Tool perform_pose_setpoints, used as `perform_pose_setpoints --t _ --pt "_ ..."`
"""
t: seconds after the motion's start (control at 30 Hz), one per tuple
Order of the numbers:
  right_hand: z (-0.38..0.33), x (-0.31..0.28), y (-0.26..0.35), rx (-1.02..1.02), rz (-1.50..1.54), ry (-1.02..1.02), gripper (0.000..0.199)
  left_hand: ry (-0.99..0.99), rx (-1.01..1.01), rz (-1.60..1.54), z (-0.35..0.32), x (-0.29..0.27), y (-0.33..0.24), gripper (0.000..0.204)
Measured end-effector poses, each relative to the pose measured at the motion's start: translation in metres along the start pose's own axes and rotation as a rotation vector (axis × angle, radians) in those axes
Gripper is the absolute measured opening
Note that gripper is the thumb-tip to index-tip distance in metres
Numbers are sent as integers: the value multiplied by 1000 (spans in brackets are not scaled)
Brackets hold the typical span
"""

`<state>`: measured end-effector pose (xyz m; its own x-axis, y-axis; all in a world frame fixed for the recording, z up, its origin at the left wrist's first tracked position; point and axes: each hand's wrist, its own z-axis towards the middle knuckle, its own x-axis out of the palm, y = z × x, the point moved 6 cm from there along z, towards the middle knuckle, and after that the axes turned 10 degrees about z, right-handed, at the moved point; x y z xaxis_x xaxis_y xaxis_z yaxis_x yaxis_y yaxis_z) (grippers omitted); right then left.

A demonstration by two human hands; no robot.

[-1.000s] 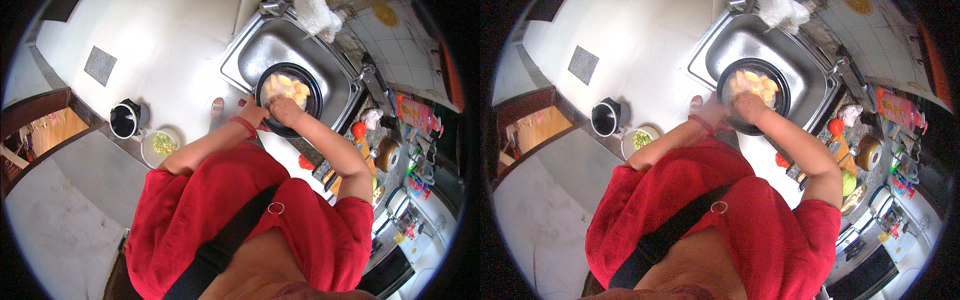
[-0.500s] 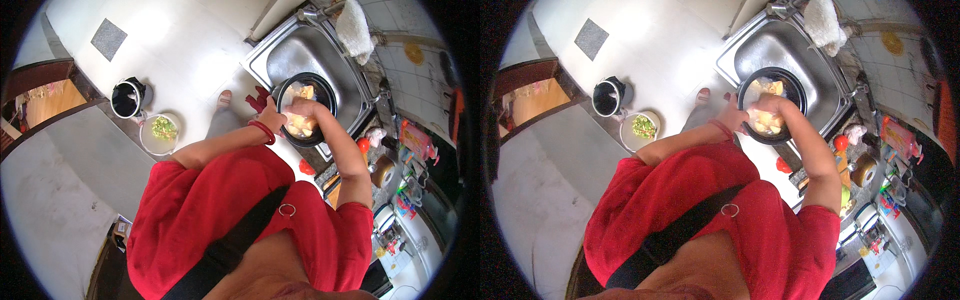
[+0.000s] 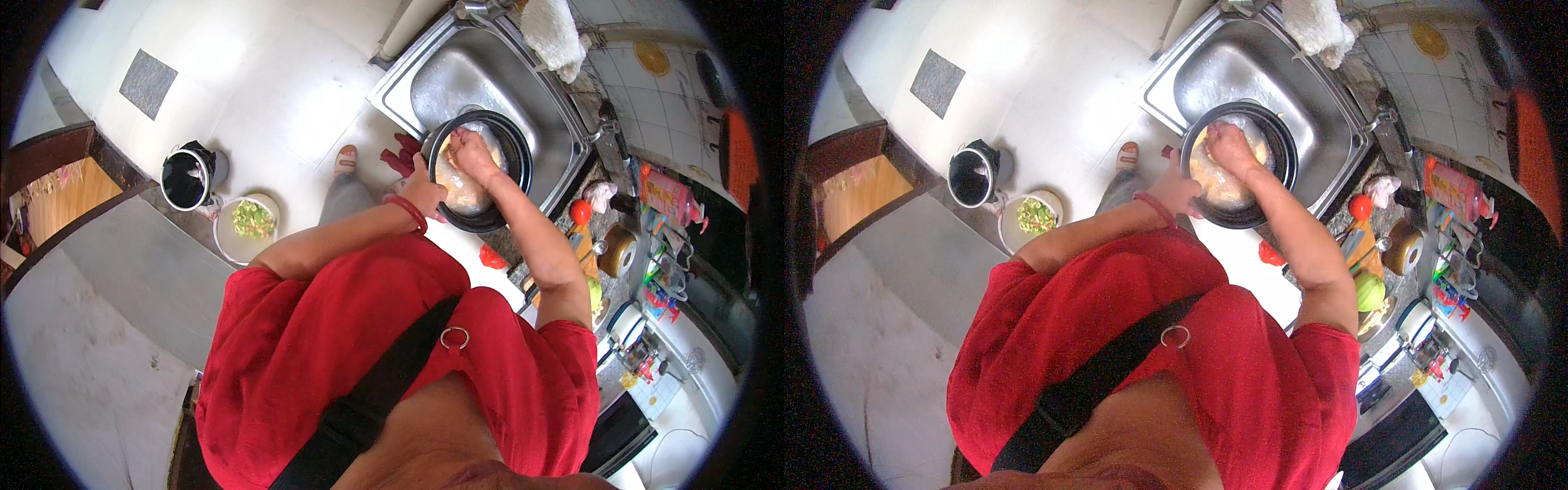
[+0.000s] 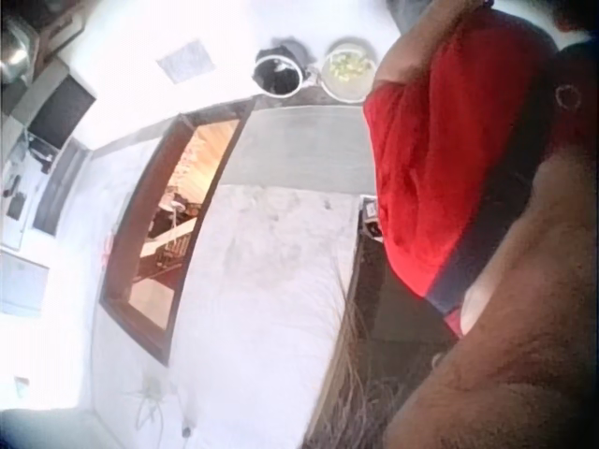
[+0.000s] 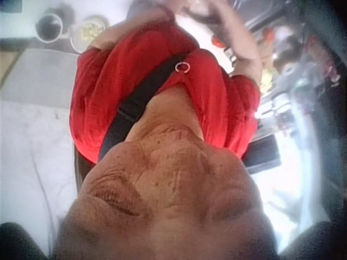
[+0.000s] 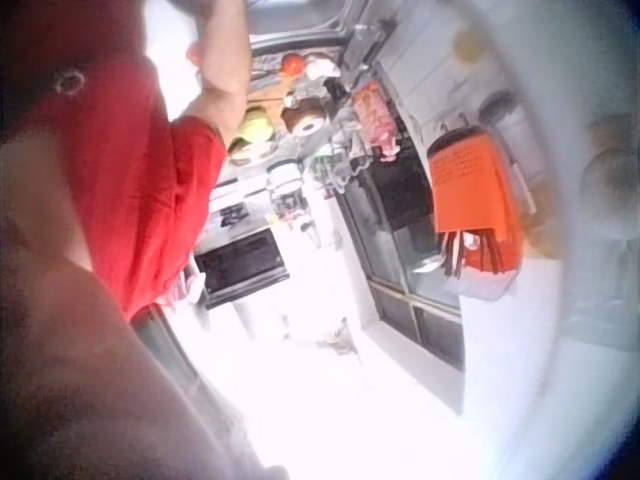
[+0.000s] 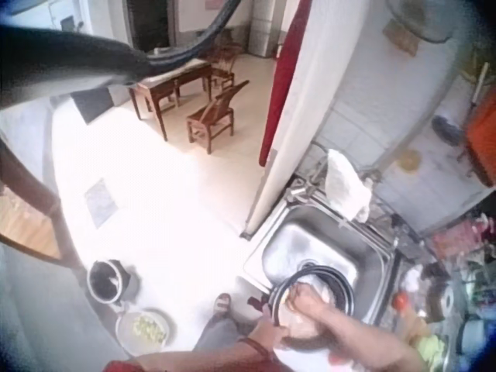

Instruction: The person slices a vegetable into a bowl using a knife, washes the slices at a sink, and places the bowl into a rice cooker. They then wipe the interior of the appliance with a cloth.

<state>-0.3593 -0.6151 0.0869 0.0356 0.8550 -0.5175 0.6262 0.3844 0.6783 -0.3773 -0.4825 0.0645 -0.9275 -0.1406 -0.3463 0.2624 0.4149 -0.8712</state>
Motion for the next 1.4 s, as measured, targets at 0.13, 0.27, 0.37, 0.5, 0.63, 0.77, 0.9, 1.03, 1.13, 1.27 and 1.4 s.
perform_pose_setpoints --t 0.13,0.27,0.37,0.5,0.63,0.77,0.9,1.03,1.13,1.27,1.4 --pt "-2 -23 12 -227 -410 14 24 -110 -139 -524 0 1 8 40" --pt "-5 -26 -7 -149 -449 -57 27 -166 -184 -643 0 0 12 39" --pt "0 -10 -49 -38 -482 233 30 -197 -178 -638 -2 1 15 39" --pt "-21 20 -57 594 435 586 39 -187 -170 -646 0 8 21 38" --pt "-30 46 -49 678 809 640 28 -39 -235 -702 -2 3 11 57" --pt "-23 53 -55 627 919 587 22 14 -158 -616 -5 -3 2 80" --pt "-24 35 -8 458 987 416 25 59 -59 -576 1 7 11 88" --pt "-8 0 -11 88 355 163 31 98 -35 -442 -5 4 13 88" --pt "-13 -29 6 -36 -298 4 27 96 -131 -603 -4 1 13 84" --pt "-21 -40 -1 -183 -514 -102 27 8 142 -229 -3 -1 11 73" --pt "-3 -24 -15 -265 -460 -105 31 0 328 132 -1 -3 7 51"
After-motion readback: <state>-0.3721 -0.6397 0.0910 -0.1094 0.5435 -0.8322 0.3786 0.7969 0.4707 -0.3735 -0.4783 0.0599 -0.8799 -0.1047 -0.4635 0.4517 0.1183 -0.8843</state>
